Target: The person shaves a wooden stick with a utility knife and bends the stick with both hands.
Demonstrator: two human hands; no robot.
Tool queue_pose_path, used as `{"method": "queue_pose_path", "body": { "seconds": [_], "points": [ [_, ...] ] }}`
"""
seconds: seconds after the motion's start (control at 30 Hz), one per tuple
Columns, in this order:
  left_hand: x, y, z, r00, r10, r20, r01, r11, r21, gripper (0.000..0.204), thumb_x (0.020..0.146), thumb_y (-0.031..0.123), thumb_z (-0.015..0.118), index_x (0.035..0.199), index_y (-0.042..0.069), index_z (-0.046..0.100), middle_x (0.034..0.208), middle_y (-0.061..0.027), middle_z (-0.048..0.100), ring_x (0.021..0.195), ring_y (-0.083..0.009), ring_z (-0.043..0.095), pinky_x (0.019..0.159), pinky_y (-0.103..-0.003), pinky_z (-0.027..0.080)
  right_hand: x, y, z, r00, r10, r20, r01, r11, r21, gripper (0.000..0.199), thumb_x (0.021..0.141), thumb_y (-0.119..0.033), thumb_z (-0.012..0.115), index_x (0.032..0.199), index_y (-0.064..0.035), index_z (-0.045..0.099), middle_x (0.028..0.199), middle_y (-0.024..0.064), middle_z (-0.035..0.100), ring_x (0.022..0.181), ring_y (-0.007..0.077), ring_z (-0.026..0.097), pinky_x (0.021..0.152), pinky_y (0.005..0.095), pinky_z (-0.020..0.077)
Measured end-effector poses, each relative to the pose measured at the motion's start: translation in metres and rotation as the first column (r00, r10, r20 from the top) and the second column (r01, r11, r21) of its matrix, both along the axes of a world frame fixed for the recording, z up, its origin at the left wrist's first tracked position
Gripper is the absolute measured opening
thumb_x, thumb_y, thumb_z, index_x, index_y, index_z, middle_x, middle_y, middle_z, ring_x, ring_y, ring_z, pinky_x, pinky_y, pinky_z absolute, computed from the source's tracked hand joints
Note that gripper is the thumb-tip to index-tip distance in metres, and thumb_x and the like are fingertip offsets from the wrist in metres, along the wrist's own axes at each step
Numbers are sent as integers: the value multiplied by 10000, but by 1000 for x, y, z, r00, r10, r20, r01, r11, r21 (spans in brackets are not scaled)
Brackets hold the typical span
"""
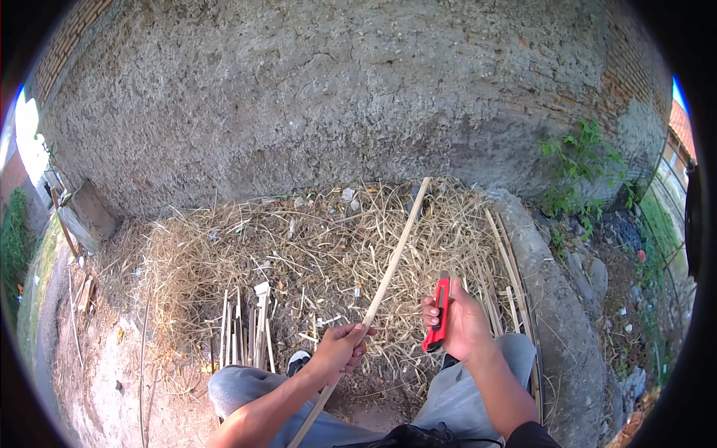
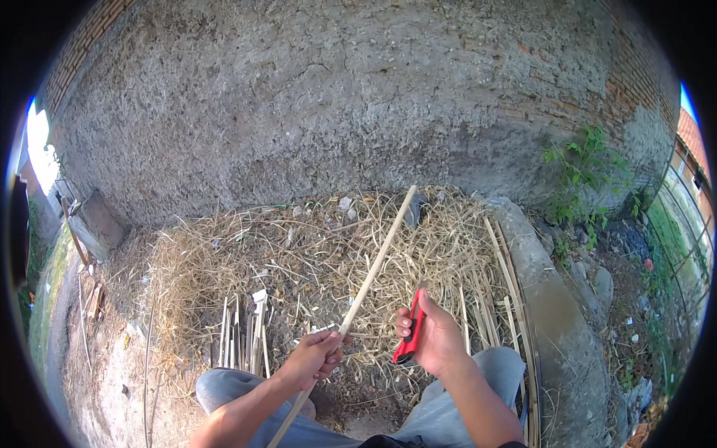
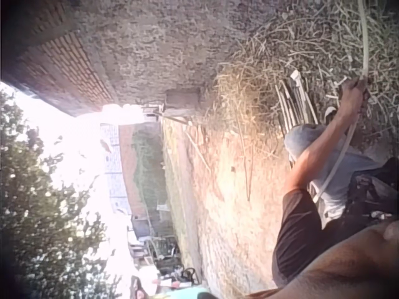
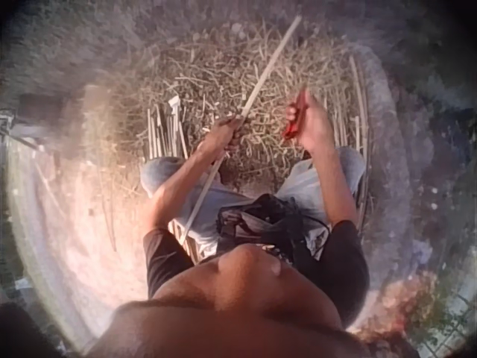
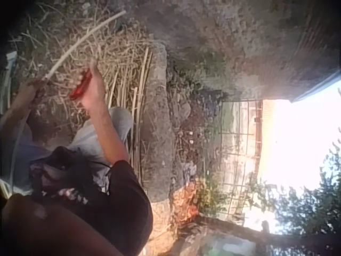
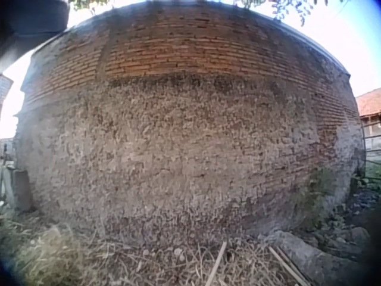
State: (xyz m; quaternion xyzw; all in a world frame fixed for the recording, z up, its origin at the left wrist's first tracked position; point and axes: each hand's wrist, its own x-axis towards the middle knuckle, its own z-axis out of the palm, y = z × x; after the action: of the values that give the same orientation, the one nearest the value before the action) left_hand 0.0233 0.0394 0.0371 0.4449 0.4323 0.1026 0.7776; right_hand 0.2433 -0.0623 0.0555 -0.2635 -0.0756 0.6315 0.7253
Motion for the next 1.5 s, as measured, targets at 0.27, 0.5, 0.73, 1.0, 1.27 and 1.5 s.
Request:
{"method": "queue_pose_path", "body": {
  "seconds": [0.27, 0.5, 0.73, 1.0, 1.27, 1.5],
  "points": [
    [-1, -2, 3, 1000, -23, 9, 24, 999, -27, 306, 1073, 277, 414, 1161, 31, 574, 642, 35, 389, 466, -29, 265, 385, -213, 209, -72, -106, 135, 985, -23, -169, 16, 999, -46, 885, 733, -364, 841, 1444, -164, 353, 1225, 172, 479, 942, 230, 524, 785, 406, 442],
    [-3, -2, -4, 1000, -11, 2, 11, 999, -42, 322, 1071, 286, 418, 1165, 15, 564, 643, 30, 390, 466, -37, 258, 385, -218, 200, -103, -113, 149, 956, -88, -280, 113, 991, 77, 485, 996, -222, 489, 1443, -313, 327, 1229, 140, 483, 884, 240, 507, 721, 361, 472],
    [5, -5, -5, 999, -25, -22, 25, 999, -36, 302, 1069, 276, 427, 1147, 20, 569, 643, 27, 399, 464, -40, 267, 389, -219, 206, -109, -119, 142, 963, -107, -249, 130, 988, 78, 563, 972, -291, 500, 1491, -345, 287, 1228, 113, 456, 887, 201, 479, 745, 322, 444],
    [1, -3, -3, 999, -28, -35, 28, 1000, -2, 321, 1071, 290, 422, 1144, 21, 581, 643, 18, 407, 462, -39, 275, 386, -219, 226, 18, -56, 33, 912, -311, 267, 240, 934, 266, 903, 647, -295, 918, 1368, -185, 386, 1232, 89, 515, 963, 194, 548, 823, 373, 466],
    [0, -2, -2, 998, -36, -47, 38, 999, 30, 325, 1073, 287, 419, 1152, 25, 594, 656, 25, 416, 471, -40, 295, 394, -216, 249, 40, -12, -21, 883, -390, 260, 388, 920, 63, 881, 669, -25, 863, 1375, -158, 354, 1232, 81, 456, 1053, 154, 482, 961, 331, 384],
    [3, -6, 0, 999, -35, -42, 35, 999, 7, 324, 1072, 289, 422, 1155, 28, 595, 655, 29, 419, 470, -39, 292, 396, -214, 241, 44, -1, -58, 828, -308, 469, 404, 907, -118, 596, 806, 83, 546, 1365, -36, 378, 1108, 118, 564, 779, 164, 560, 666, 295, 479]
  ]
}}
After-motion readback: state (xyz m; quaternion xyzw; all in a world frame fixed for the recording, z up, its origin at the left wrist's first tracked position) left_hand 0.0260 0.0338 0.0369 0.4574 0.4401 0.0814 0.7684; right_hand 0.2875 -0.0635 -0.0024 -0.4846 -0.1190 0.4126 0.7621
